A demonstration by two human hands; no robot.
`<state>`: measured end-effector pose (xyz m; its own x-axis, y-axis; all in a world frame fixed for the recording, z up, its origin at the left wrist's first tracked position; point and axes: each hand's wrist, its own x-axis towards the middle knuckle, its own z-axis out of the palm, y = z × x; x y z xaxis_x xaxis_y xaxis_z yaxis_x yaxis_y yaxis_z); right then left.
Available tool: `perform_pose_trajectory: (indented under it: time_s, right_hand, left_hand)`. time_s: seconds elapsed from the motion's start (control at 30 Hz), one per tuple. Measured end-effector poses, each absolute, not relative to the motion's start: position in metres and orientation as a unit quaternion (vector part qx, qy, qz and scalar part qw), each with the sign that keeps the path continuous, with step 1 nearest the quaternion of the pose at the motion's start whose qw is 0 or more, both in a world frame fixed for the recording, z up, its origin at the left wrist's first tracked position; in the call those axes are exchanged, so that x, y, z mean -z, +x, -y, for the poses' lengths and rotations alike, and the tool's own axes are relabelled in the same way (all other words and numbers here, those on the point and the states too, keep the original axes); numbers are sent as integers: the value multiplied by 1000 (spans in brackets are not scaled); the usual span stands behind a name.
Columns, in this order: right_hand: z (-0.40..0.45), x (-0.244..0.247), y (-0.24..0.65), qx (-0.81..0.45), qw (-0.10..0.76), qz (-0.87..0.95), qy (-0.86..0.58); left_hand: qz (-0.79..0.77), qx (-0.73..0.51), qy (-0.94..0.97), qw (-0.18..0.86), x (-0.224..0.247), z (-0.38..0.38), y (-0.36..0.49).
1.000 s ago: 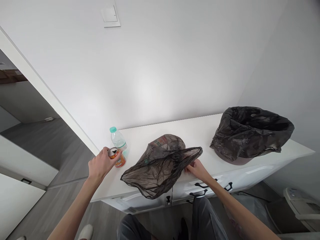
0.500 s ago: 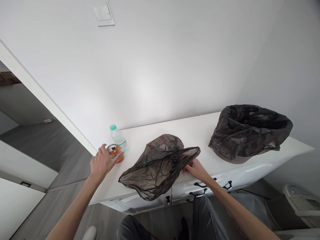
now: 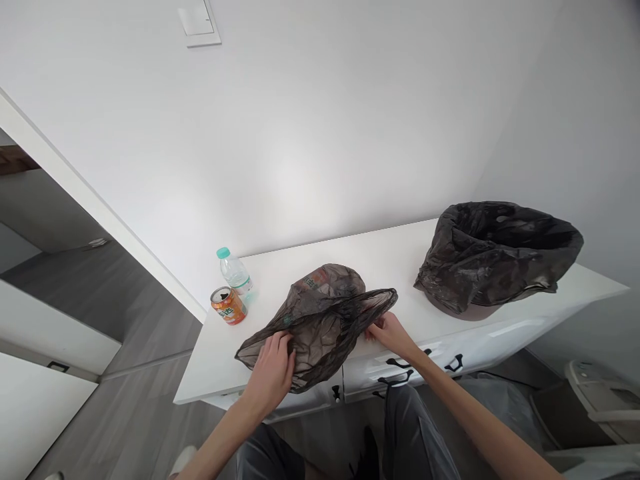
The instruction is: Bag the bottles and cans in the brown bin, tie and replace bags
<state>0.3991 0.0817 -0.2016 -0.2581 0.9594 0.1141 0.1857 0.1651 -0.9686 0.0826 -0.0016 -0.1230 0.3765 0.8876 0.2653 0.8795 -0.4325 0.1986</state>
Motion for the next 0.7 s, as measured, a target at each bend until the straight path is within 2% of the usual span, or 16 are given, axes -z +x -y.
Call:
perform_pose_trajectory:
  time_s: [0.1, 0.23, 0.37, 0.53, 0.7]
  right_hand:
    - [-81, 199, 398, -469, 419, 638, -444]
    - [-80, 199, 398, -474, 424, 633, -441]
    - [-81, 202, 400, -473, 423, 633, -443]
    - [-80, 197, 398, -475, 428, 630, -441]
    - [-78, 190, 396, -487, 435, 617, -440]
  left_hand:
    - [-595, -162, 785, -52, 140, -6, 75]
    - [-615, -158, 765, -112, 129, -21, 73]
    - [-603, -125, 781, -102, 117, -41, 83]
    - [-595, -61, 794, -108, 125, -60, 90]
    - [-581, -97, 802, -95, 119, -44, 70]
